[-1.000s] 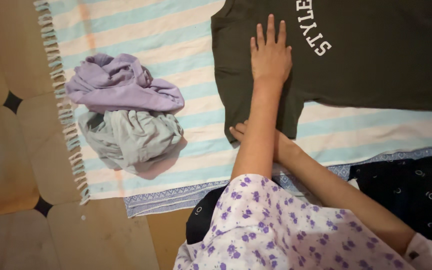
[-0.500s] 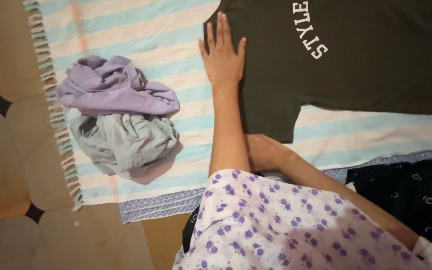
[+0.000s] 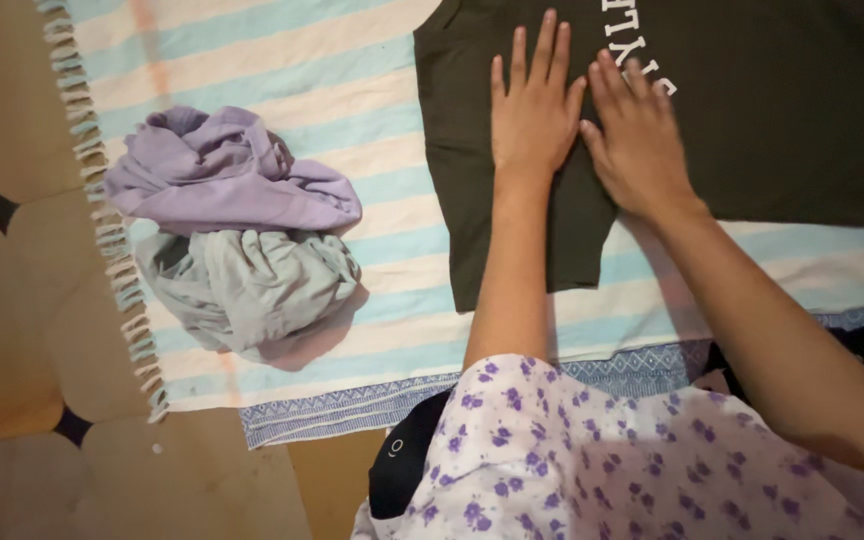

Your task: The person smooths out a dark green t-shirt on a striped cloth and uses an iron to press it flat. They repeatedly adjust the fabric and move the iron across the surface to remove wrinkles.

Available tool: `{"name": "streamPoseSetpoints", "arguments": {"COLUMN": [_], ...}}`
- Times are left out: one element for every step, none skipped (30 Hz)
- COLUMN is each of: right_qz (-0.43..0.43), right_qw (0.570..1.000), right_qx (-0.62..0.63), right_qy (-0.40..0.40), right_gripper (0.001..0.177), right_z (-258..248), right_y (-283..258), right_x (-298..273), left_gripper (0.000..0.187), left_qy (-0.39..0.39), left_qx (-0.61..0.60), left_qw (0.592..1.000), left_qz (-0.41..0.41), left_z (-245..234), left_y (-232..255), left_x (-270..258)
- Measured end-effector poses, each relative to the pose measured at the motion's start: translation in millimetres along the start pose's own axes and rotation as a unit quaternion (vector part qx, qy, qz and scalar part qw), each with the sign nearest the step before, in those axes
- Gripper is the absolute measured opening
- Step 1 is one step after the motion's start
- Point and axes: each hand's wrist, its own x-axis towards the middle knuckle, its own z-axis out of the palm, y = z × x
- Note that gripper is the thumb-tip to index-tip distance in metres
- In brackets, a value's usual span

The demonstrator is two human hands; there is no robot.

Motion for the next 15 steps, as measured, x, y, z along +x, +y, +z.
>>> {"name": "streamPoseSetpoints", "arguments": {"right_qz": [0.025,0.052,0.077,0.1,0.122,0.146,0.169,0.195,0.201,0.207,0.214,0.218,0.222,0.227,0.224], "right_qw": [0.999,0.998,0.996,0.995,0.992,0.989,0.985,0.98,0.979,0.978,0.976,0.975,0.974,0.973,0.973], "right_qx": [-0.016,-0.033,-0.031,-0.028,-0.025,-0.024,-0.022,-0.021,-0.021,-0.021,-0.022,-0.021,-0.02,-0.018,-0.019], "right_qy": [-0.014,-0.026,-0.015,-0.006,0.003,0.008,0.013,0.015,0.022,0.03,0.039,0.041,0.044,0.044,0.049], "right_gripper": [0.066,0.068,0.069,0.069,0.07,0.071,0.071,0.072,0.073,0.073,0.074,0.075,0.075,0.076,0.075], "right_z": [-2.2,-5.3,-9.6,-14.6,-19.1,-23.8,-28.4,-32.1,-34.0,-35.2,-36.3,-37.3,-37.9,-37.4,-37.2], "right_y": [5.4,10.9,17.0,23.2,28.8,34.6,40.4,46.3,51.5,55.8,59.2,60.9,61.4,61.3,61.5], "right_x": [-2.4,-4.4,-7.6,-12.5,-17.9,-20.4,-24.4,-31.7,-37.1,-40.5,-43.3,-44.7,-45.7,-46.8,-46.4], "left_gripper": [0.068,0.069,0.072,0.075,0.078,0.079,0.08,0.081,0.081,0.08,0.08,0.08,0.08,0.08,0.079], "left_qy": [0.009,0.018,0.003,-0.013,-0.029,-0.026,-0.023,-0.022,-0.012,-0.001,0.01,0.02,0.03,0.038,0.028], "left_qx": [-0.003,-0.006,-0.006,-0.005,-0.003,0.006,0.016,0.023,0.023,0.023,0.023,0.017,0.01,0.003,0.016], "left_qw": [1.0,1.0,1.0,1.0,0.999,0.999,0.998,0.997,0.996,0.996,0.995,0.994,0.993,0.992,0.989], "left_qz": [-0.002,-0.001,-0.008,-0.017,-0.026,-0.041,-0.055,-0.069,-0.08,-0.091,-0.101,-0.107,-0.113,-0.12,-0.145], "left_z": [0.7,-0.6,-3.3,-7.4,-11.6,-15.9,-19.2,-20.0,-20.5,-21.0,-21.3,-22.5,-24.2,-25.2,-25.4], "left_y": [-3.3,-6.3,-9.8,-16.1,-22.2,-27.8,-32.8,-35.7,-39.8,-44.4,-47.1,-48.8,-49.5,-48.4,-43.5], "left_x": [-5.7,-6.7,-4.3,-3.4,-4.0,-1.3,0.5,-0.6,-2.5,-4.0,-5.4,-6.6,-8.0,-8.7,-6.2]}}
